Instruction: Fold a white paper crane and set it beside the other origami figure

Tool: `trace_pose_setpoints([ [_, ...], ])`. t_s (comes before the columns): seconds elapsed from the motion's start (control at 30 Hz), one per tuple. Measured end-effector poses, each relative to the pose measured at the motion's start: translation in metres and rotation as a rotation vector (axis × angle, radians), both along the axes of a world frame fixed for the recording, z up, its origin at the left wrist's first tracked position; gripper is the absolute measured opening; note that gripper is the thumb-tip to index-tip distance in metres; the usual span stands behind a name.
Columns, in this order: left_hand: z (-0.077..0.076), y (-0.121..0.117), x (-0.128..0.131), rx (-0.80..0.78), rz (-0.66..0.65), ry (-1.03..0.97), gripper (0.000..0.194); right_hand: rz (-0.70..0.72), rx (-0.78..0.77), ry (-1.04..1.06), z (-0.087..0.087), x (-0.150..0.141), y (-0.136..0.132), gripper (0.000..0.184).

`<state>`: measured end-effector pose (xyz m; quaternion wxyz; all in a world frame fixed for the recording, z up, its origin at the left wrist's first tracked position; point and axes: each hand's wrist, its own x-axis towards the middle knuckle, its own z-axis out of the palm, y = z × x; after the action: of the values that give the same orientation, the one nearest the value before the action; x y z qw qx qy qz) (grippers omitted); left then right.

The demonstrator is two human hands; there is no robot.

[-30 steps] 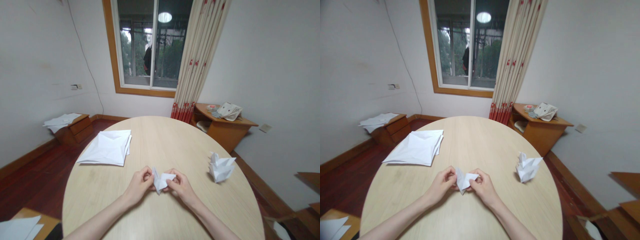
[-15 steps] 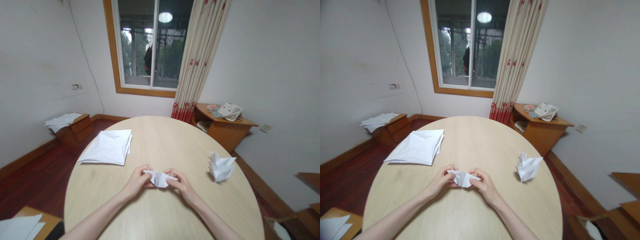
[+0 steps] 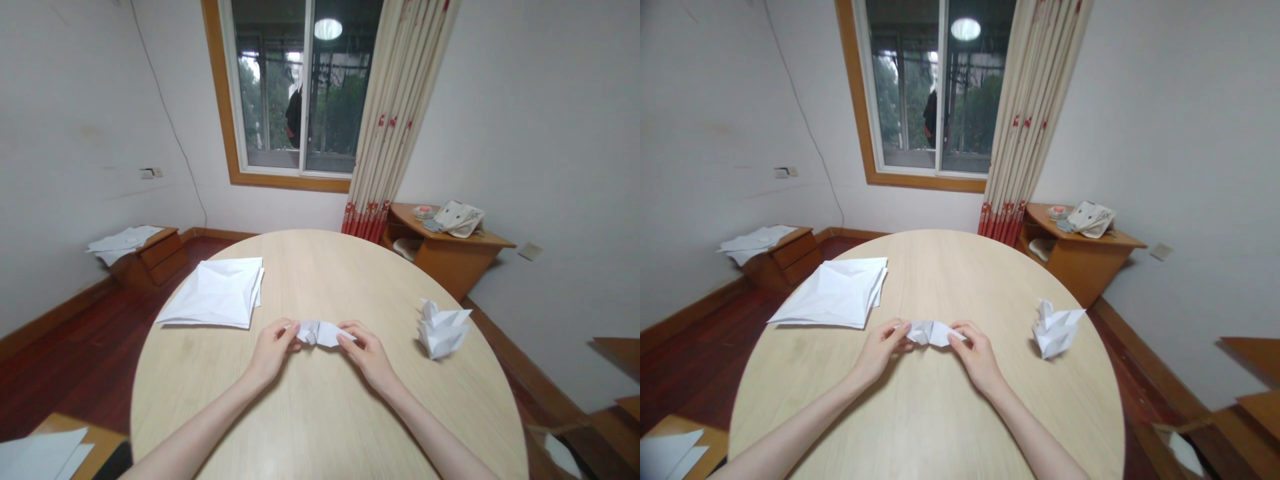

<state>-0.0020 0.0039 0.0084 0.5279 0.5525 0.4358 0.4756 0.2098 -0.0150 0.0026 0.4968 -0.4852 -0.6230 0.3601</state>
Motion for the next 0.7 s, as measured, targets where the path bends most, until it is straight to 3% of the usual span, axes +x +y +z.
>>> trace_pose_setpoints([
  [0.1,0.002,0.004,-0.005,0.184,0.063,0.208,0.035,-0.04,0.029,-0.009,0.0,0.002,0.003,0.028],
  [0.2,0.003,0.007,-0.008,0.266,0.098,0.281,0.032,-0.066,0.033,0.001,-0.001,0.003,0.004,0.03],
  [0.47,-0.01,0.017,-0.01,0.232,0.222,0.183,0.027,-0.122,-0.012,0.071,-0.003,0.005,0.008,0.037],
  [0.7,-0.014,0.025,-0.01,0.087,0.22,0.108,0.039,-0.123,-0.096,0.18,0.002,0.012,0.01,0.037],
])
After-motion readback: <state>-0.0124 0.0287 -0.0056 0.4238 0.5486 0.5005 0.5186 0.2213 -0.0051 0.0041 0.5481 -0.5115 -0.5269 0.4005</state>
